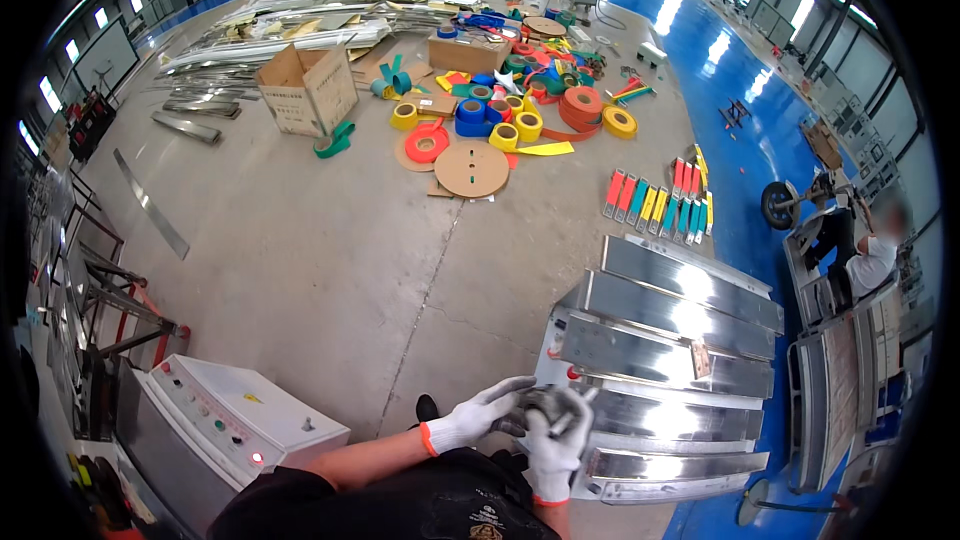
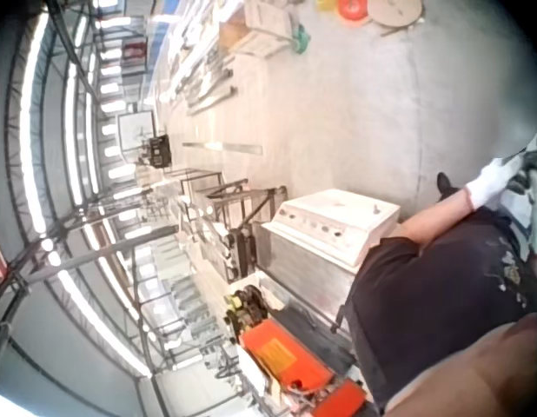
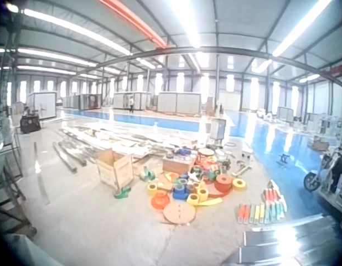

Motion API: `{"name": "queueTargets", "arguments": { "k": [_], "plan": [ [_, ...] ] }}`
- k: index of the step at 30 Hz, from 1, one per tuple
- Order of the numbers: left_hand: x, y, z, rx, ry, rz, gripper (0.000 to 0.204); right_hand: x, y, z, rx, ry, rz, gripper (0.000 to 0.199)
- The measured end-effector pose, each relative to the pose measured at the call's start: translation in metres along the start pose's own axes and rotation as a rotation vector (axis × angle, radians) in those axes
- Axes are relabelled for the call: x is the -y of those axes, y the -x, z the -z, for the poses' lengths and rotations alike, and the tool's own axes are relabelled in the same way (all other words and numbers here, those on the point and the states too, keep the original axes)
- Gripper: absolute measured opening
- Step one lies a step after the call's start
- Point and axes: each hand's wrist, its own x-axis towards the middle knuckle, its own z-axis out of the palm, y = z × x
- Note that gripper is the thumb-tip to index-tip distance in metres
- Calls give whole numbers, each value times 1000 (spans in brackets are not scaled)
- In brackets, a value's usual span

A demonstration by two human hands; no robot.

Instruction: The person measures and marks multiple metal sheets using a tape measure, a square, and a marker. They repeatedly position the square on each sheet, draw lines, and stack the marked pieces. The person also handles smaller metal components and places them on the floor.

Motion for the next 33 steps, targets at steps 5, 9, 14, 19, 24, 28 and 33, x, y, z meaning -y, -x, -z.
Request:
{"name": "queueTargets", "arguments": {
  "k": [5, 9, 14, 19, 24, 28, 33],
  "plan": [
    [-48, 25, 62, -172, 264, -126, 48, 29, -24, -102, 389, 285, 277, 57],
    [-84, 37, 98, -330, 260, -235, 44, 36, -45, -145, 491, 298, 375, 59],
    [-123, 29, 121, -583, 276, -352, 49, 37, -83, -194, 641, 392, 381, 46],
    [-154, -17, 158, -717, 171, -394, 45, 23, -139, -221, 721, 504, 262, 44],
    [-205, -105, 174, -736, 80, -391, 48, 10, -231, -241, 621, 412, 226, 40],
    [-269, -188, 163, -740, -60, -460, 50, 13, -334, -244, 587, 153, 122, 41],
    [-329, -285, 160, -698, -114, -551, 65, 8, -438, -230, 575, -42, -70, 27]
  ]
}}
